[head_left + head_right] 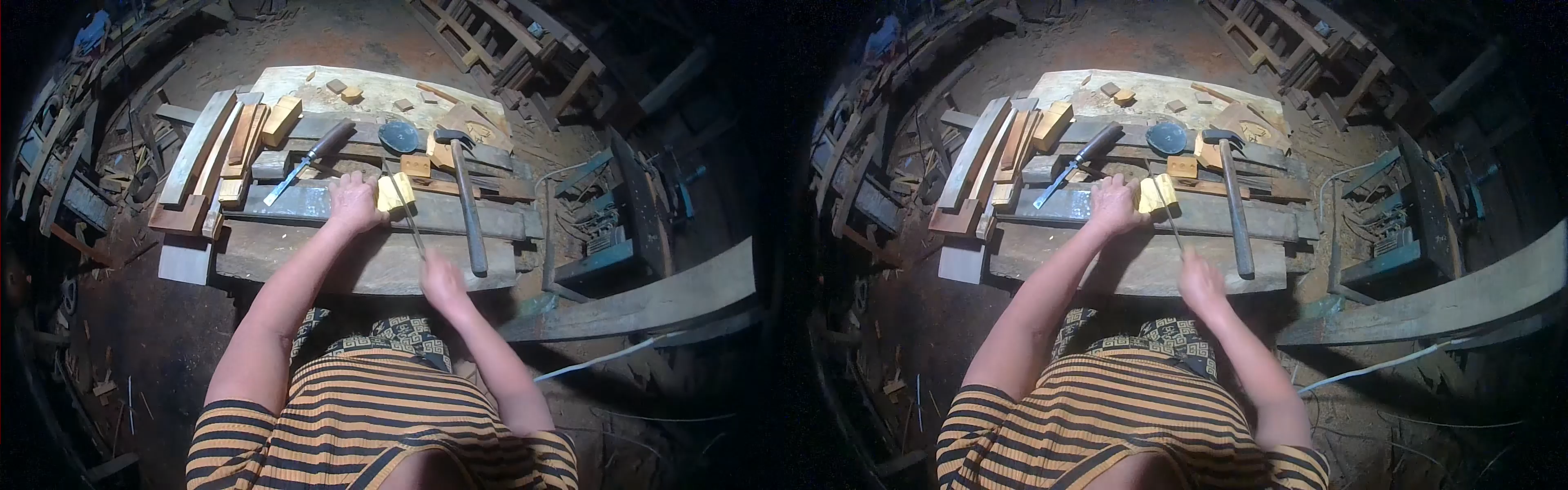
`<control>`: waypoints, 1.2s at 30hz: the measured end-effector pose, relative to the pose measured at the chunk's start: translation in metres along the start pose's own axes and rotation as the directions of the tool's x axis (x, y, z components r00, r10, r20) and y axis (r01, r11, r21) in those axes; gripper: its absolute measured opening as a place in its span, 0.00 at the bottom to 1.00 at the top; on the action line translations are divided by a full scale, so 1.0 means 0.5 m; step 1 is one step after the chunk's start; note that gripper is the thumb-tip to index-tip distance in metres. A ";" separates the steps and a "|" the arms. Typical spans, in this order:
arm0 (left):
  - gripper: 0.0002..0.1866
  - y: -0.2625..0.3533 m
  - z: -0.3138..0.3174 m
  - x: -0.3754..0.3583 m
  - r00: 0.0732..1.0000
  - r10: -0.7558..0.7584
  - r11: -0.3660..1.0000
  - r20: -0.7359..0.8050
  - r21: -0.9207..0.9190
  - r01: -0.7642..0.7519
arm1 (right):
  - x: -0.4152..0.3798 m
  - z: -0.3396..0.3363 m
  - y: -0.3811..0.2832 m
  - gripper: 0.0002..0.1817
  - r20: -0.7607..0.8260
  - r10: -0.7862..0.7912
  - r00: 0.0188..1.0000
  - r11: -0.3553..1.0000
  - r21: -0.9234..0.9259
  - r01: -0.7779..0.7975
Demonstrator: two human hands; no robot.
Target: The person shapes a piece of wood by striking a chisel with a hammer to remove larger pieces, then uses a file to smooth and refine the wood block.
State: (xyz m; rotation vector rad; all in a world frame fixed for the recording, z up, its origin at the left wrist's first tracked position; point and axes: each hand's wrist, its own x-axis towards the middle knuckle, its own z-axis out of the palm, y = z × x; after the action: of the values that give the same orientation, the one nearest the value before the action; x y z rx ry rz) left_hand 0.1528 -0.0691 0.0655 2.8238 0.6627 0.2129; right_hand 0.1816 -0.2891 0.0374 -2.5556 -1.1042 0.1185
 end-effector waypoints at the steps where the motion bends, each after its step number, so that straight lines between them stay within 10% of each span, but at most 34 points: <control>1: 0.36 0.000 -0.003 -0.001 1.000 -0.004 1.000 0.018 -0.013 0.004 | 0.051 -0.007 -0.023 0.10 0.030 0.017 0.999 1.000 -0.009 -0.017; 7: 0.36 0.001 0.005 -0.004 1.000 0.000 1.000 -0.006 -0.024 -0.001 | 0.148 0.004 -0.055 0.09 -0.032 0.022 0.999 0.999 0.024 -0.022; 13: 0.35 0.000 -0.002 0.001 1.000 0.010 0.999 -0.026 -0.033 -0.011 | -0.114 -0.037 -0.012 0.08 0.181 0.145 0.973 0.989 -0.008 -0.146; 22: 0.34 0.003 0.001 0.004 1.000 -0.011 1.000 0.005 0.010 0.011 | 0.170 -0.005 -0.063 0.11 0.023 0.045 0.999 0.999 0.012 -0.046; 30: 0.40 0.000 0.001 0.002 1.000 -0.005 1.000 -0.010 -0.013 0.005 | -0.104 -0.024 0.003 0.11 0.170 0.142 0.975 0.990 -0.018 -0.141; 36: 0.35 0.004 -0.002 -0.002 1.000 -0.010 1.000 0.011 -0.003 0.010 | 0.058 -0.033 -0.029 0.10 0.123 0.030 0.992 0.998 -0.059 -0.023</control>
State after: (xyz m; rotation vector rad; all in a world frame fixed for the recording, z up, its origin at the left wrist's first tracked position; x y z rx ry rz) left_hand 0.1527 -0.0710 0.0671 2.8162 0.6728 0.1966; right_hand 0.1954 -0.2636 0.0597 -2.6456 -1.1337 0.2589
